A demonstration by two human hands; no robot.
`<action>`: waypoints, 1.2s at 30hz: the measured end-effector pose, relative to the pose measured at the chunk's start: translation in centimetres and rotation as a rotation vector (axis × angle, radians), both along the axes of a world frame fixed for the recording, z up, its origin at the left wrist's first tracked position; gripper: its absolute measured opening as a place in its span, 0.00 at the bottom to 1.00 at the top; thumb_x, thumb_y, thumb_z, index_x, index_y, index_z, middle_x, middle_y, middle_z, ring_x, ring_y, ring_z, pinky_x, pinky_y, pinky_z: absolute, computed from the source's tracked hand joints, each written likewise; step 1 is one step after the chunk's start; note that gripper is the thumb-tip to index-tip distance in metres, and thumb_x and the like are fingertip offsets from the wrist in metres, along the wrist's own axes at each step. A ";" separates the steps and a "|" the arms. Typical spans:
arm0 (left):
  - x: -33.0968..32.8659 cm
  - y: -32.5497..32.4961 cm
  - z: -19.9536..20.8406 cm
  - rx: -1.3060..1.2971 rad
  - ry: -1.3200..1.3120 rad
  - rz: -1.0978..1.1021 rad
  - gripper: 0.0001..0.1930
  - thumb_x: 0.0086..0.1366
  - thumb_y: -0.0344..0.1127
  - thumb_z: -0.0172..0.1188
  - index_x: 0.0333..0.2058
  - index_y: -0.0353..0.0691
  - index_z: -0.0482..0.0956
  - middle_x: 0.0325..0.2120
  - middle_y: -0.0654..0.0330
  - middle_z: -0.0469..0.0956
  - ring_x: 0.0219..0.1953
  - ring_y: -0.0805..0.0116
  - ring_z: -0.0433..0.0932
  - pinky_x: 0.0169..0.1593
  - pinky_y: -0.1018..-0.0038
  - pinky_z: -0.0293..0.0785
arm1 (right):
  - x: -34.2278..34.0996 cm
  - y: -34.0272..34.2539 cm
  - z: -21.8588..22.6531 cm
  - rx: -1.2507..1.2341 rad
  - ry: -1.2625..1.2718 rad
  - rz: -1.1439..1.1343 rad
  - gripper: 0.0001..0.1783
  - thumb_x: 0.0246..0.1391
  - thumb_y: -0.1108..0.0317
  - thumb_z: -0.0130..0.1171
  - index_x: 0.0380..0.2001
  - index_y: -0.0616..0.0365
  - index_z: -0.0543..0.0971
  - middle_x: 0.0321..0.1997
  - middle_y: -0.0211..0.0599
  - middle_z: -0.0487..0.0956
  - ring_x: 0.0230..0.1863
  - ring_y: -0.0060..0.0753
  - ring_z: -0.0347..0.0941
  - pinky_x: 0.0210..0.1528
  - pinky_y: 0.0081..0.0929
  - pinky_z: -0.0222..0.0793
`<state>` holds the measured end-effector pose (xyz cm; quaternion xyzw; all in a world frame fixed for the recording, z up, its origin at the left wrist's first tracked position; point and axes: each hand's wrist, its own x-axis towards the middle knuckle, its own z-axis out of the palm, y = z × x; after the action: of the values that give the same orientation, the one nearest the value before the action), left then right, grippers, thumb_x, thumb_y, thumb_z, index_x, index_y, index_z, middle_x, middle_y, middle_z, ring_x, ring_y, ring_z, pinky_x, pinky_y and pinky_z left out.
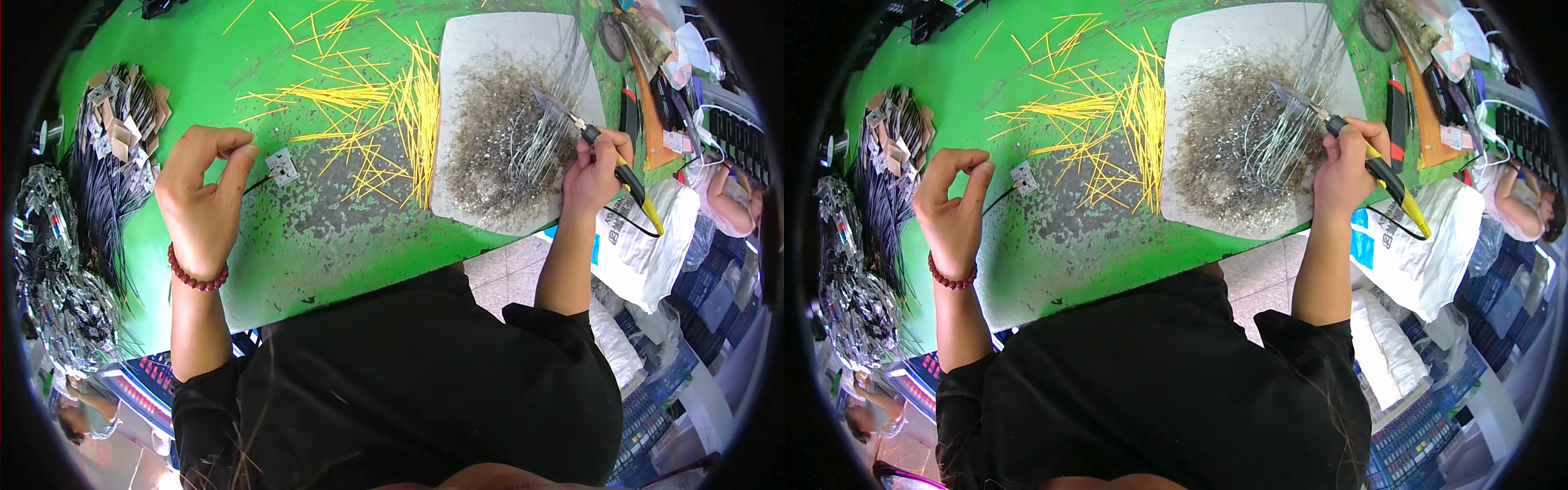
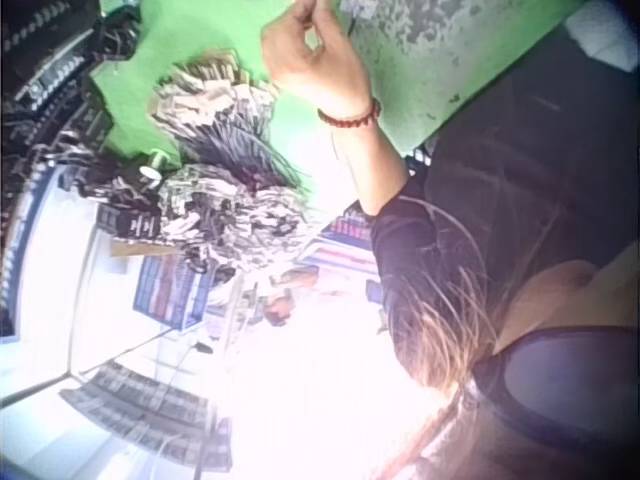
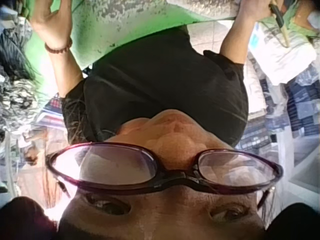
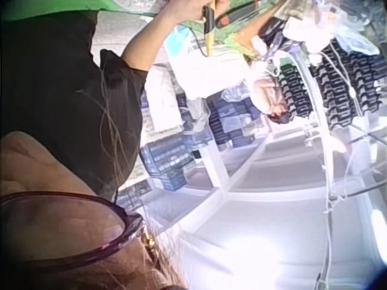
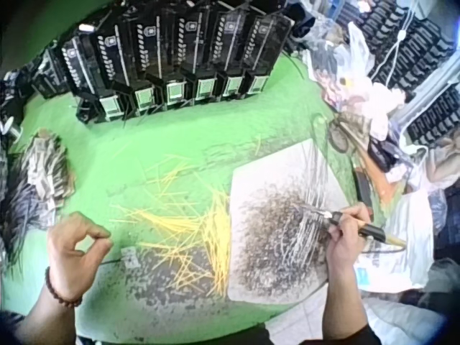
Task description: The person solders wires onto a circuit board, places the board into a plastic car chassis, and solders additional connections within the housing. Finally, they place the completed assembly into a blue plastic crate.
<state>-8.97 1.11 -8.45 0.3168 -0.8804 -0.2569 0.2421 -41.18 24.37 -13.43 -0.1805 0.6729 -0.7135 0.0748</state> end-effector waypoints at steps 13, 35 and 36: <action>3.8 3.5 -2.9 -0.147 -0.004 0.050 0.08 0.41 0.28 0.67 0.22 0.44 0.77 0.27 0.65 0.73 0.32 0.65 0.72 0.38 0.69 0.63 | 9.0 -3.5 2.0 -0.098 0.114 0.402 0.09 0.48 0.70 0.48 0.31 0.65 0.68 0.21 0.40 0.69 0.19 0.22 0.60 0.23 0.16 0.57; 3.1 2.7 -4.9 -0.216 0.008 0.062 0.07 0.39 0.29 0.68 0.18 0.46 0.77 0.21 0.69 0.70 0.26 0.70 0.71 0.38 0.70 0.60 | 17.2 -8.2 -0.7 0.019 0.086 0.708 0.14 0.46 0.65 0.62 0.31 0.64 0.71 0.24 0.29 0.69 0.23 0.16 0.59 0.26 0.16 0.54; 3.1 2.7 -5.0 -0.218 0.003 0.061 0.07 0.39 0.29 0.68 0.18 0.46 0.77 0.21 0.69 0.70 0.26 0.70 0.71 0.38 0.70 0.60 | 17.3 -8.1 -0.8 0.026 0.081 0.705 0.15 0.46 0.65 0.62 0.31 0.64 0.72 0.24 0.29 0.69 0.23 0.16 0.60 0.26 0.16 0.55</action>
<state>-5.89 3.84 -13.41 0.3149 -0.8926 -0.1525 0.2843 -23.93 16.23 -14.28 -0.4288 0.5805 -0.6274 0.2923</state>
